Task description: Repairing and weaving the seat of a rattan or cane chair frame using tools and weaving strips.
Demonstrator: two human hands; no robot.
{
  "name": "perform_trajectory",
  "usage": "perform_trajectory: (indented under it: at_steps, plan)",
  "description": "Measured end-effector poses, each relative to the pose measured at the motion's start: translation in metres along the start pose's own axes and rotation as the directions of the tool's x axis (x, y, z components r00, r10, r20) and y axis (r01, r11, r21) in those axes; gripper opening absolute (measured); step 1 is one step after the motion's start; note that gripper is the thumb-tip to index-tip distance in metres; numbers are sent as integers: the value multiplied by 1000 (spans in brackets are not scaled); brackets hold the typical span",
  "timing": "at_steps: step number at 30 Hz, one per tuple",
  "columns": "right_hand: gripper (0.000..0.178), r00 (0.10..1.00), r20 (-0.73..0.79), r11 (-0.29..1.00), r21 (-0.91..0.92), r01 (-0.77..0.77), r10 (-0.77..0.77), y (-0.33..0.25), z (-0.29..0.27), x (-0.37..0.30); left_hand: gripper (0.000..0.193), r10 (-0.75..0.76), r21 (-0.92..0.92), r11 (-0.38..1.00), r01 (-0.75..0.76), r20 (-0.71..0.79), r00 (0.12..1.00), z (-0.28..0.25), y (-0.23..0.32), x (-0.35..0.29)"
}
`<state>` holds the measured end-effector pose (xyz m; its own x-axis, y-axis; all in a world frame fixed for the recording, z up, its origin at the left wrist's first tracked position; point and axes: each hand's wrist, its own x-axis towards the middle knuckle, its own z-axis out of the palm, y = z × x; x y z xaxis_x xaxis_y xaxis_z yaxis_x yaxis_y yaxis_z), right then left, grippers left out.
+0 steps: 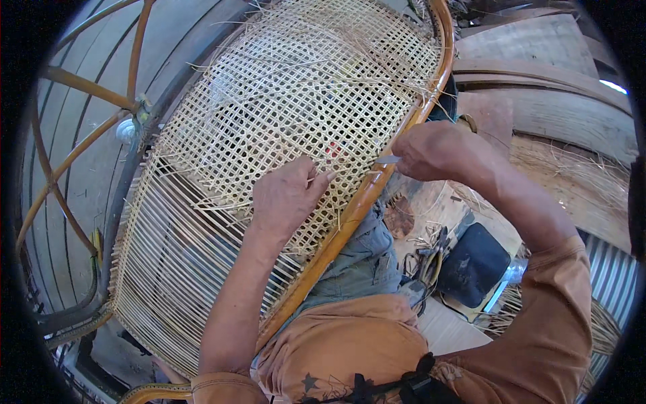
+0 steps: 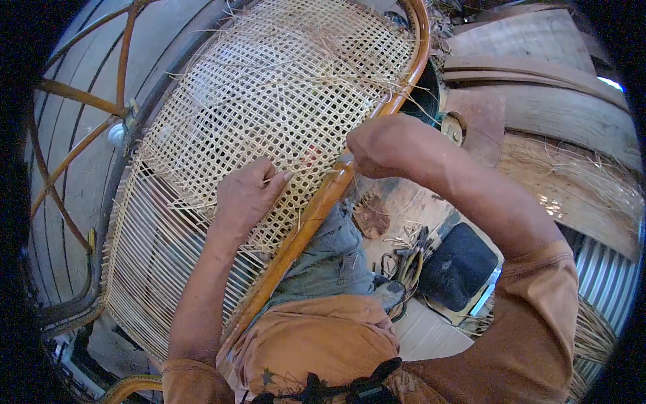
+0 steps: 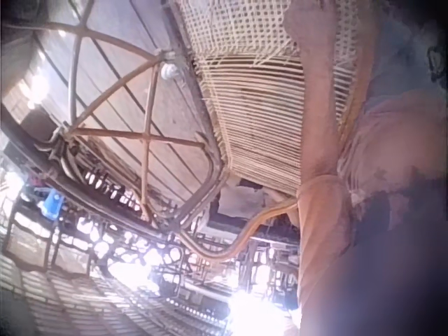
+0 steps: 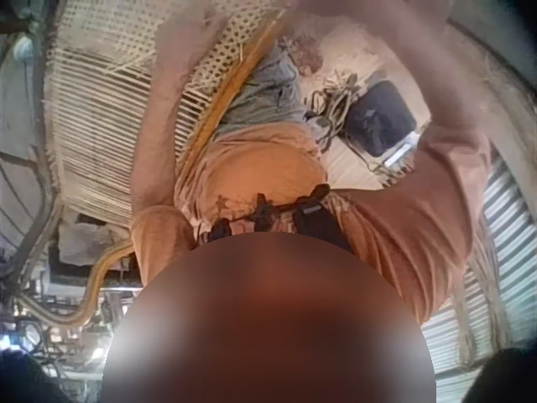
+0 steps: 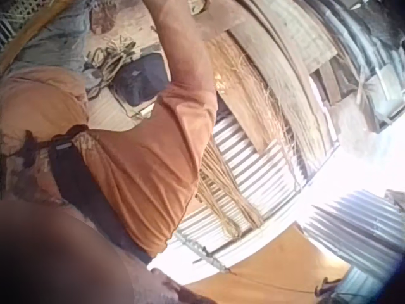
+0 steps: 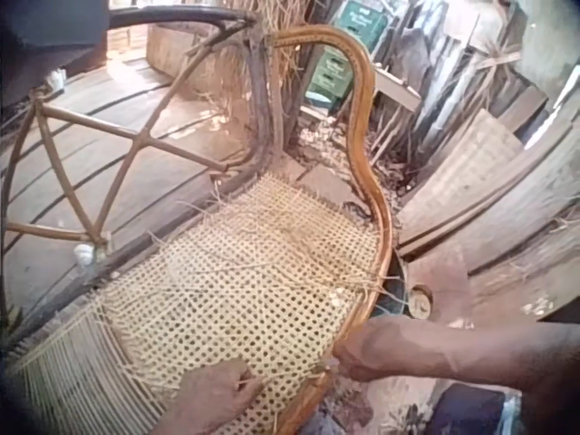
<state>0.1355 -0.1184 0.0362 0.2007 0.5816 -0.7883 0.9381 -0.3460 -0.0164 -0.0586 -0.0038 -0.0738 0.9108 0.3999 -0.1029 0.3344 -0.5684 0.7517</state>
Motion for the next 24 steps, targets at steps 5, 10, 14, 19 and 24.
perform_trajectory:
  at_steps: [5,10,14,19,24]
  plan:
    - [23,997,73,1000,-4,-23,23,-7,-8,4,31,52,63,997,-47,-74,996,7,-9,-2]
    - [20,1000,-15,999,33,21,-20,-4,-5,2,30,17,53,998,-19,39,999,3,-9,0]
    - [21,998,59,1000,17,-7,6,-4,-9,7,30,23,61,998,-28,66,998,4,-13,2]
    - [21,997,65,999,32,-31,29,-3,-7,9,27,32,31,999,-34,89,996,0,-13,3]
    - [25,999,30,1000,4,17,-17,0,-6,5,26,33,127,991,-41,65,997,-3,-2,0]
